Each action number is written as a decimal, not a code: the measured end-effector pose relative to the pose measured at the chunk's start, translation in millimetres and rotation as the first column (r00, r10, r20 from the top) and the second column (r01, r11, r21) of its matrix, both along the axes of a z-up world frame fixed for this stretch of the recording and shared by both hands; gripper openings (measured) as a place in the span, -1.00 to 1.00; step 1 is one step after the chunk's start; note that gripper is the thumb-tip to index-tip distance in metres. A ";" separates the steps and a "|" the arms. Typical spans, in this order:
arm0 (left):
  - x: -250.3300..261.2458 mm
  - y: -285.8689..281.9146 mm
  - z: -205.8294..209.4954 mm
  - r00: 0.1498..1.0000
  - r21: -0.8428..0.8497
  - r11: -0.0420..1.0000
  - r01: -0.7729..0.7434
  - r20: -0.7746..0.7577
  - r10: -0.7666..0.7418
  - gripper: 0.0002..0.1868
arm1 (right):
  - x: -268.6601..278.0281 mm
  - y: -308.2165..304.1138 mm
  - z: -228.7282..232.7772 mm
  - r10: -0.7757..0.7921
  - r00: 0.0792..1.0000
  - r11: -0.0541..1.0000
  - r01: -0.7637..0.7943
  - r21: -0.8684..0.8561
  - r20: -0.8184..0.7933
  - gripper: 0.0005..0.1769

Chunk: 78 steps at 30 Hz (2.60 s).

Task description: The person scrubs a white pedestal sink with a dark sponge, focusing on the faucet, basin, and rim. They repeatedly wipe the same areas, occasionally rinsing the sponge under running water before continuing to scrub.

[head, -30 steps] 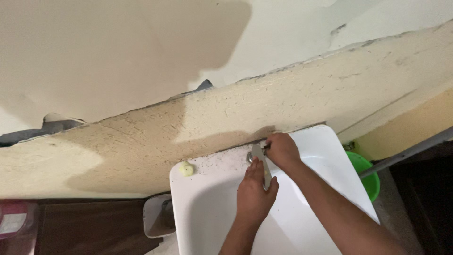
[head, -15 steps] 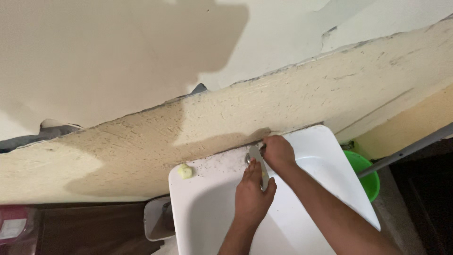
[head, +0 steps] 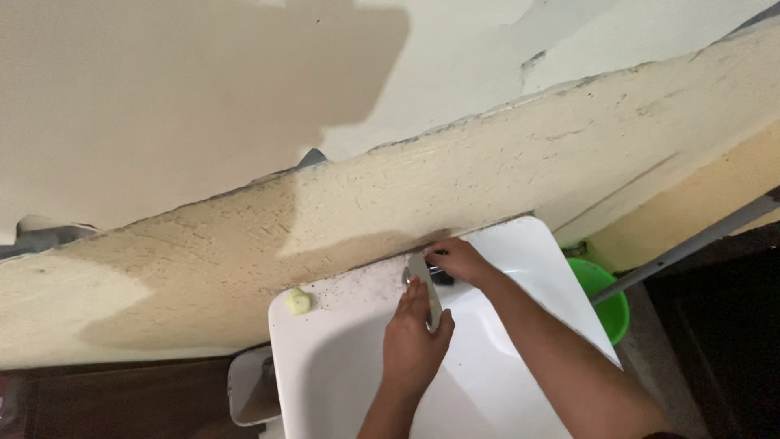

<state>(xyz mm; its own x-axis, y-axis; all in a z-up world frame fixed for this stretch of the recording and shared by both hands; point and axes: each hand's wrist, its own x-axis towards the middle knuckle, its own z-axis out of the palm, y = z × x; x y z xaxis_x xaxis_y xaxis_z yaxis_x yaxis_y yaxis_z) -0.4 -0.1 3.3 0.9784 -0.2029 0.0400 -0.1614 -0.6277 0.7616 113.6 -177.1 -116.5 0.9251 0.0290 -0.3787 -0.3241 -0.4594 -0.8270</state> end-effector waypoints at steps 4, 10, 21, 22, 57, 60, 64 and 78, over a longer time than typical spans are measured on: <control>1.7 -0.9 2.1 0.999 0.027 1.000 0.004 -0.047 -0.003 -0.37 | -6.6 11.0 -0.1 -0.162 0.983 0.986 0.159 -0.048 -0.086 -0.73; -1.1 1.3 1.2 1.000 -0.014 1.000 0.004 -0.001 -0.004 -0.36 | -8.4 10.3 -2.3 -0.048 0.984 0.994 0.029 0.109 0.171 -0.70; 0.4 3.3 -2.5 1.000 -0.038 0.999 0.015 0.016 -0.015 -0.35 | -18.8 18.2 1.0 -0.126 0.939 0.992 0.113 0.058 0.321 -0.70; -1.5 3.7 -3.4 1.000 -0.037 0.999 0.010 0.023 -0.009 -0.35 | -20.5 16.8 2.3 -0.112 0.941 0.993 0.093 0.072 0.319 -0.69; -1.1 0.1 -3.6 1.000 -0.045 0.999 -0.014 0.016 0.015 -0.37 | -50.4 29.4 -9.3 -0.619 0.764 0.774 0.557 0.301 0.181 -0.63; -1.5 -0.9 -0.7 0.999 0.007 1.000 -0.009 -0.041 0.010 -0.38 | -45.5 23.7 2.5 -0.612 0.790 0.726 0.578 0.373 -0.035 -0.59; 1.1 -1.4 2.9 0.999 0.017 1.000 -0.003 -0.042 0.003 -0.38 | -58.1 25.3 12.9 -0.603 0.792 0.792 0.578 0.195 0.099 -0.57; -2.7 -1.0 -5.9 0.998 -0.011 1.000 -0.018 -0.055 0.018 -0.37 | -54.6 27.5 68.6 -0.069 0.744 0.942 0.267 -0.201 0.665 -0.87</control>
